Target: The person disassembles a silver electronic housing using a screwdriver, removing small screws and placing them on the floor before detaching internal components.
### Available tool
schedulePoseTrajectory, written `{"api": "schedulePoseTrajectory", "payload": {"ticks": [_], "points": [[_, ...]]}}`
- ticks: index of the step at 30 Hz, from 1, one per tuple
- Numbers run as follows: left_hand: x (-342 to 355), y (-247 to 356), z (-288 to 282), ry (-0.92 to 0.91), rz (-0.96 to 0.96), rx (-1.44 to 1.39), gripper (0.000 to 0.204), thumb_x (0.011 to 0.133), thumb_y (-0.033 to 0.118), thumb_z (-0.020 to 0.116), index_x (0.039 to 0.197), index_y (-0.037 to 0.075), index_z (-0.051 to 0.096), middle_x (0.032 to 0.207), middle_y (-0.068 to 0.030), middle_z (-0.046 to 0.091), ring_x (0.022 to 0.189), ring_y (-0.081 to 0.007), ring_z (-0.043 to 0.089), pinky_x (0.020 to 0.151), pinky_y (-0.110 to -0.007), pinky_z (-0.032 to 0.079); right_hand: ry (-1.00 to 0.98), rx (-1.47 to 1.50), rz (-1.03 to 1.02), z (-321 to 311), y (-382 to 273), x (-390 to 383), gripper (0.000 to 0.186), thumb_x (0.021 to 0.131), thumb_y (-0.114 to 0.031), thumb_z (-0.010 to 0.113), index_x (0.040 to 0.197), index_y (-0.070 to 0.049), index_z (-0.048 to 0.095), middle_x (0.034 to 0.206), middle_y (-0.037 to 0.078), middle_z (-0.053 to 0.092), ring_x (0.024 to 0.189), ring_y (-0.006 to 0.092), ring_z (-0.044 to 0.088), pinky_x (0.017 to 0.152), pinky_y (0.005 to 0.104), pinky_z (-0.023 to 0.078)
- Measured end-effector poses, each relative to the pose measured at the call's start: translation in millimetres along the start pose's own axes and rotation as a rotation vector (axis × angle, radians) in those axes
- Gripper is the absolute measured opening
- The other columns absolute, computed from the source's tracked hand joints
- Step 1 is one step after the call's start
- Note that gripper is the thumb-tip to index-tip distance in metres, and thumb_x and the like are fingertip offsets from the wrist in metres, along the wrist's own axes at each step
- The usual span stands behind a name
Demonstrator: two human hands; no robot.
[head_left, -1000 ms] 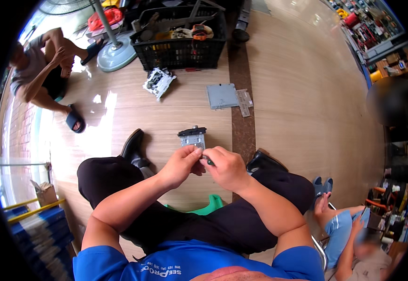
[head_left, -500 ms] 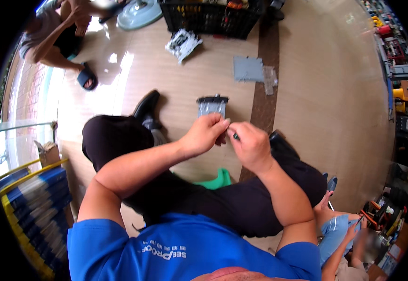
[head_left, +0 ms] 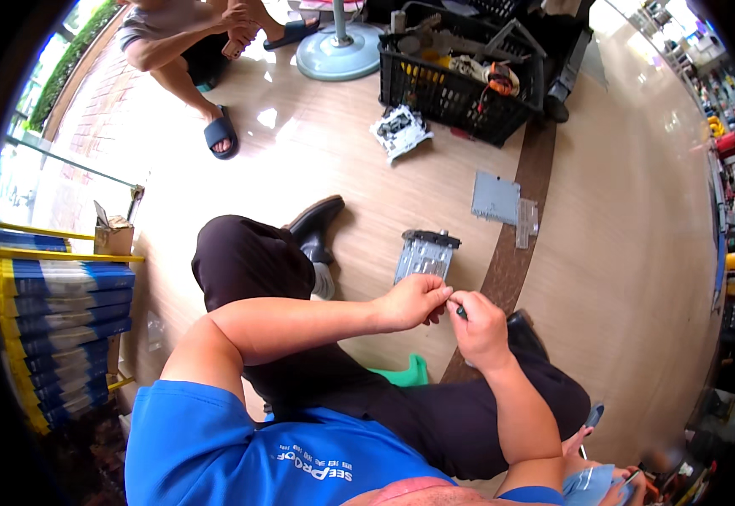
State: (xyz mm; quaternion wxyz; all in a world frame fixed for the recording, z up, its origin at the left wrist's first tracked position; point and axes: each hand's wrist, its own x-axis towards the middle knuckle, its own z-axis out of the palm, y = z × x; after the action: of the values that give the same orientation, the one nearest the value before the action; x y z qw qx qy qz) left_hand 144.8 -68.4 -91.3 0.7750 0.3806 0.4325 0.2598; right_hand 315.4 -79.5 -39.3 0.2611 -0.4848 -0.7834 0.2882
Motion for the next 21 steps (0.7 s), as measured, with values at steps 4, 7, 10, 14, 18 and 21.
{"api": "schedulePoseTrajectory", "payload": {"ticks": [4, 7, 10, 14, 18, 21], "points": [[-2.8, 8.1, -2.2, -0.001, 0.000, 0.052, 0.028, 0.101, 0.027, 0.046, 0.086, 0.005, 0.056, 0.073, -0.0030, 0.058, 0.067, -0.0111, 0.059, 0.060, -0.026, 0.050, 0.029, -0.011, -0.005, 2.0, -2.7, 2.4, 0.011, 0.080, -0.002, 0.067, 0.090, -0.002, 0.062, 0.081, 0.016, 0.063, 0.073, 0.0334, 0.064, 0.062, 0.0372, 0.050], [12.3, 35.0, -14.0, 0.057, 0.051, 0.218, 0.032, 0.098, 0.030, 0.053, 0.107, 0.000, 0.057, 0.082, -0.0060, 0.062, 0.073, -0.0145, 0.061, 0.065, -0.028, 0.052, 0.070, -0.061, -0.013, -11.0, -2.9, 7.2, 0.010, 0.080, -0.003, 0.066, 0.090, -0.002, 0.062, 0.082, 0.016, 0.064, 0.074, 0.0340, 0.064, 0.065, 0.0381, 0.051], [55.9, 110.5, -47.3, 0.505, 0.733, 0.540, 0.054, 0.084, 0.026, 0.067, 0.125, -0.003, 0.050, 0.105, -0.0189, 0.064, 0.096, -0.0238, 0.062, 0.084, -0.035, 0.050, 0.176, -0.090, -0.018, -27.4, -5.9, 15.6, 0.008, 0.082, -0.003, 0.064, 0.089, 0.000, 0.062, 0.083, 0.017, 0.064, 0.075, 0.0334, 0.064, 0.067, 0.0372, 0.051], [44.7, 312.2, -31.8, 0.265, 0.969, 0.090, 0.094, 0.072, 0.023, 0.079, 0.141, -0.005, 0.022, 0.107, -0.0241, 0.060, 0.099, -0.0282, 0.060, 0.082, -0.040, 0.051, 0.238, -0.089, -0.033, -46.1, -5.3, 15.5, 0.010, 0.080, -0.001, 0.065, 0.089, -0.001, 0.061, 0.080, 0.017, 0.062, 0.074, 0.0356, 0.062, 0.065, 0.0386, 0.050], [62.9, 366.1, -17.7, 0.189, 0.972, -0.202, 0.081, 0.078, 0.013, 0.069, 0.143, 0.006, 0.021, 0.125, -0.0232, 0.049, 0.113, -0.0342, 0.052, 0.083, -0.058, 0.047, 0.251, -0.136, -0.057, -39.9, -4.1, 17.2, 0.009, 0.081, 0.001, 0.064, 0.090, -0.001, 0.061, 0.080, 0.017, 0.061, 0.074, 0.0356, 0.061, 0.066, 0.0386, 0.049], [85.8, 389.8, -22.9, 0.174, 0.930, -0.522, 0.056, 0.082, 0.000, 0.056, 0.133, 0.008, 0.033, 0.122, -0.0187, 0.053, 0.107, -0.0357, 0.056, 0.079, -0.059, 0.050, 0.248, -0.115, -0.003, -54.1, -5.5, 8.2, 0.007, 0.083, 0.001, 0.062, 0.090, 0.000, 0.061, 0.079, 0.016, 0.061, 0.073, 0.0329, 0.061, 0.065, 0.0373, 0.048]]}}
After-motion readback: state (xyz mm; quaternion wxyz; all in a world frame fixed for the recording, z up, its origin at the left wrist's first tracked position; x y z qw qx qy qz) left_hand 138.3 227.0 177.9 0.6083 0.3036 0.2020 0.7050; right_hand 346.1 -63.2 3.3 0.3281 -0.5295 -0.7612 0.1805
